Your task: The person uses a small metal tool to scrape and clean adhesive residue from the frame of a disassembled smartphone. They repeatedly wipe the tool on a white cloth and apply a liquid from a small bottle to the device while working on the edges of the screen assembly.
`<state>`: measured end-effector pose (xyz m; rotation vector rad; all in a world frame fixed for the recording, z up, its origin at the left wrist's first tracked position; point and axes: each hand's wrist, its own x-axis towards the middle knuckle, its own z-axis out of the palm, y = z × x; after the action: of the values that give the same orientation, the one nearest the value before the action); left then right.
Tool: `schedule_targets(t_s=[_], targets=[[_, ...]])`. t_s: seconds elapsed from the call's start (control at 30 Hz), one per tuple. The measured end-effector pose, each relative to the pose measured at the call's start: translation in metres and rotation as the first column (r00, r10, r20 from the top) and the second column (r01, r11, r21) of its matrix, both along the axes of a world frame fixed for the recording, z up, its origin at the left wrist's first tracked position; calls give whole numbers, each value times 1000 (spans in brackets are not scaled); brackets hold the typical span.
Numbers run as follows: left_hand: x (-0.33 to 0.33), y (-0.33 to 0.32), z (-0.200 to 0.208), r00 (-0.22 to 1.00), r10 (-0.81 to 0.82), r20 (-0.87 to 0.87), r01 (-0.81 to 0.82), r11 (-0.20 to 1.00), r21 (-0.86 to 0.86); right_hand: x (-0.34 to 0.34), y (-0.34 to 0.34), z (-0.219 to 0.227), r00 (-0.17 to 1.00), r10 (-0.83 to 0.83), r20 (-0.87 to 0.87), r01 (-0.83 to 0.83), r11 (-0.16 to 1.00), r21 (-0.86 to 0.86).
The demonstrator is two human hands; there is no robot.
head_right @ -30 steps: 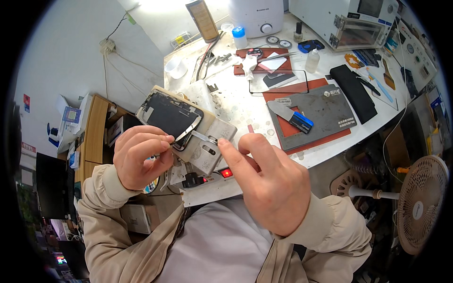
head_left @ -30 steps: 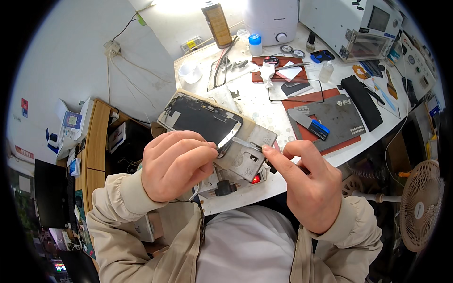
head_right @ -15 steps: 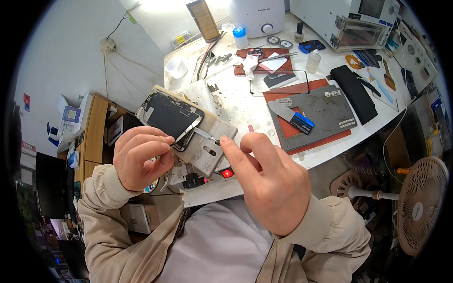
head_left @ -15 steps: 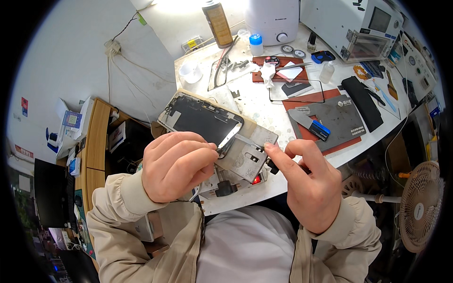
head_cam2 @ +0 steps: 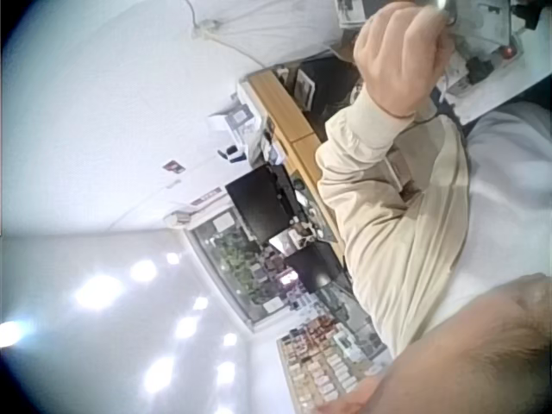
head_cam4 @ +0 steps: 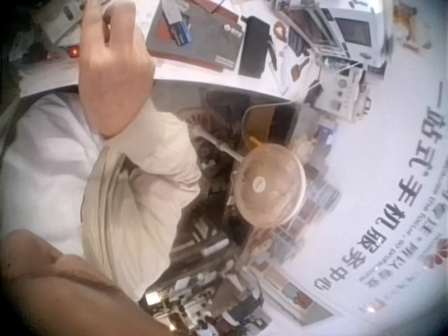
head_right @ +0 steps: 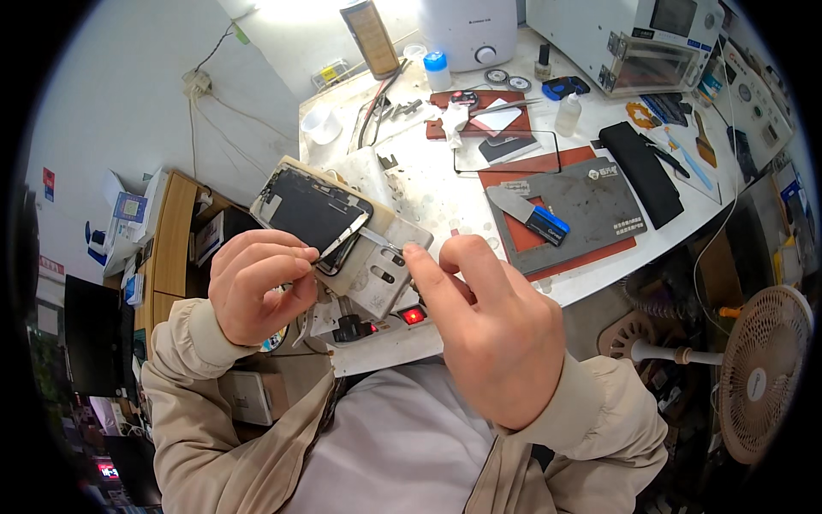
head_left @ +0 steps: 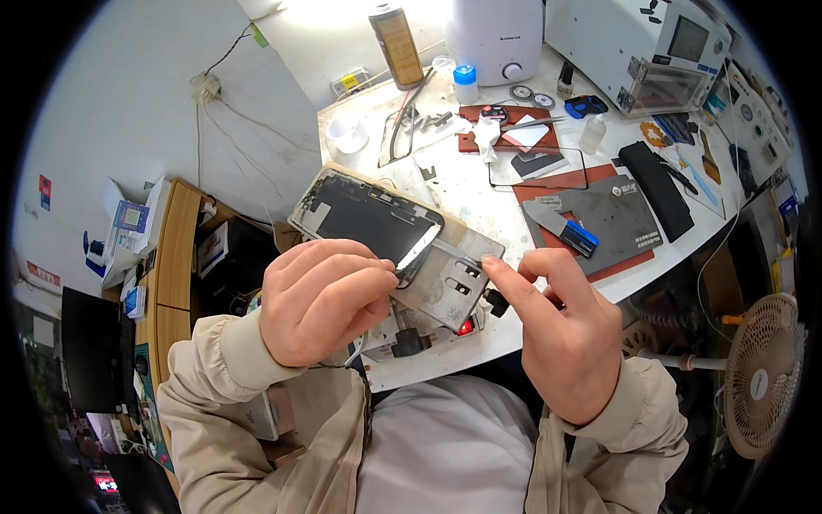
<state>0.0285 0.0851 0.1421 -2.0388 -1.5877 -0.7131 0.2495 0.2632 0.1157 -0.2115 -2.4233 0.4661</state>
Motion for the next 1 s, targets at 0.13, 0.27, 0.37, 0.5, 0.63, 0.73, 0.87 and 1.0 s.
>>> schedule_targets(t_s=[0.13, 0.27, 0.37, 0.5, 0.63, 0.73, 0.87, 1.0], targets=[[-1, 0, 0, 1000, -6, 3, 6, 1000, 4, 0, 0, -1, 1000, -5, -4, 5, 1000, 13], [0, 1, 0, 1000, -8, 7, 8, 1000, 9, -1, -2, -4, 1000, -15, -18, 15, 1000, 9], [0, 0, 1, 1000, -12, 1, 12, 1000, 4, -1, -3, -6, 999, -19, -26, 19, 1000, 0], [-1, 0, 0, 1000, -13, 9, 13, 1000, 14, -1, -4, -6, 999, -21, -29, 21, 1000, -12], [-1, 0, -1, 1000, -13, 11, 13, 1000, 20, -1, -5, -5, 999, -26, -27, 25, 999, -27], [0, 1, -2, 1000, -6, 15, 6, 1000, 29, -2, -7, -7, 999, -31, -35, 29, 998, -58], [-3, 0, -2, 1000, 1, -12, -1, 999, 37, -2, -7, -7, 998, -30, -46, 25, 995, -99], [-6, -2, -3, 996, 23, -82, -20, 999, 38, 0, -3, -9, 999, -19, -40, 18, 999, -31]])
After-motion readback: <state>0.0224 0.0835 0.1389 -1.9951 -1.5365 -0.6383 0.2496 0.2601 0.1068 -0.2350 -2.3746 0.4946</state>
